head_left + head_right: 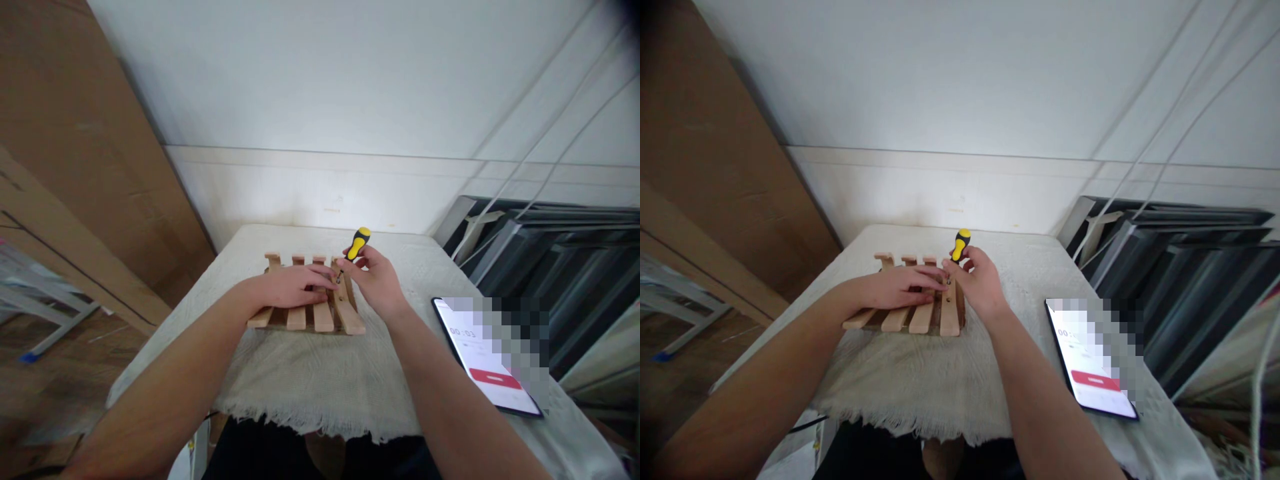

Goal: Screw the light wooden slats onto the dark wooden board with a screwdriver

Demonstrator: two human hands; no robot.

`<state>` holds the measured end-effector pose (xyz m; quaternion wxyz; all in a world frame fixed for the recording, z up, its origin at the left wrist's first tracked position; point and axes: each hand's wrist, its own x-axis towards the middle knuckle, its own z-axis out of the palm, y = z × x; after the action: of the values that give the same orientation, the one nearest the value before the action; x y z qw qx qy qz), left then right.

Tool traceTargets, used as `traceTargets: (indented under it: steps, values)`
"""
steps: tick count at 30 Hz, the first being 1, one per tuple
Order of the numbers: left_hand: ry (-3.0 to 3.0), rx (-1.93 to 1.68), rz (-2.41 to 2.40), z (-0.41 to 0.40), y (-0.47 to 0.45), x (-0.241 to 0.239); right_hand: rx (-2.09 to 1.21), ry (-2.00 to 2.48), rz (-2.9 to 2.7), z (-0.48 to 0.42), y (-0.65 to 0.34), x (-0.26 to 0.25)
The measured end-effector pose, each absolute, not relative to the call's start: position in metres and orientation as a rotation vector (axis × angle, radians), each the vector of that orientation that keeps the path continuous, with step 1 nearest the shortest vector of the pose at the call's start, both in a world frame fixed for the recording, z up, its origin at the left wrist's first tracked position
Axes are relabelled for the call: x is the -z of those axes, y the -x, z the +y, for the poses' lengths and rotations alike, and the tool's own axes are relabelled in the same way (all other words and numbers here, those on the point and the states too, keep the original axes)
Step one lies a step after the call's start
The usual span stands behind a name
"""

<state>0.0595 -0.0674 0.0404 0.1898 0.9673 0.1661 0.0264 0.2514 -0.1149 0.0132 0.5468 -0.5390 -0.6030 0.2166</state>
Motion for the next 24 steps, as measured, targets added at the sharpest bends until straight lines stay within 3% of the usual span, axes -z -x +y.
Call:
traceTargets:
  steps: [9,16,24]
  values:
    - [-2.714,-0.092,0.461,-0.0677,-0.0588,-0.0391,-0.634,1.231,-1.415,-0.1166,-0.2529,-0.0110]
    - [-2.730,-0.071,0.478,-0.0683,-0.0598,-0.0408,-0.357,1.335,-1.455,-0.1132,-0.2541,-0.0120]
    - [-2.723,-0.076,0.483,-0.0691,-0.0601,-0.0401,-0.552,1.229,-1.432,-0.1144,-0.2539,-0.0108]
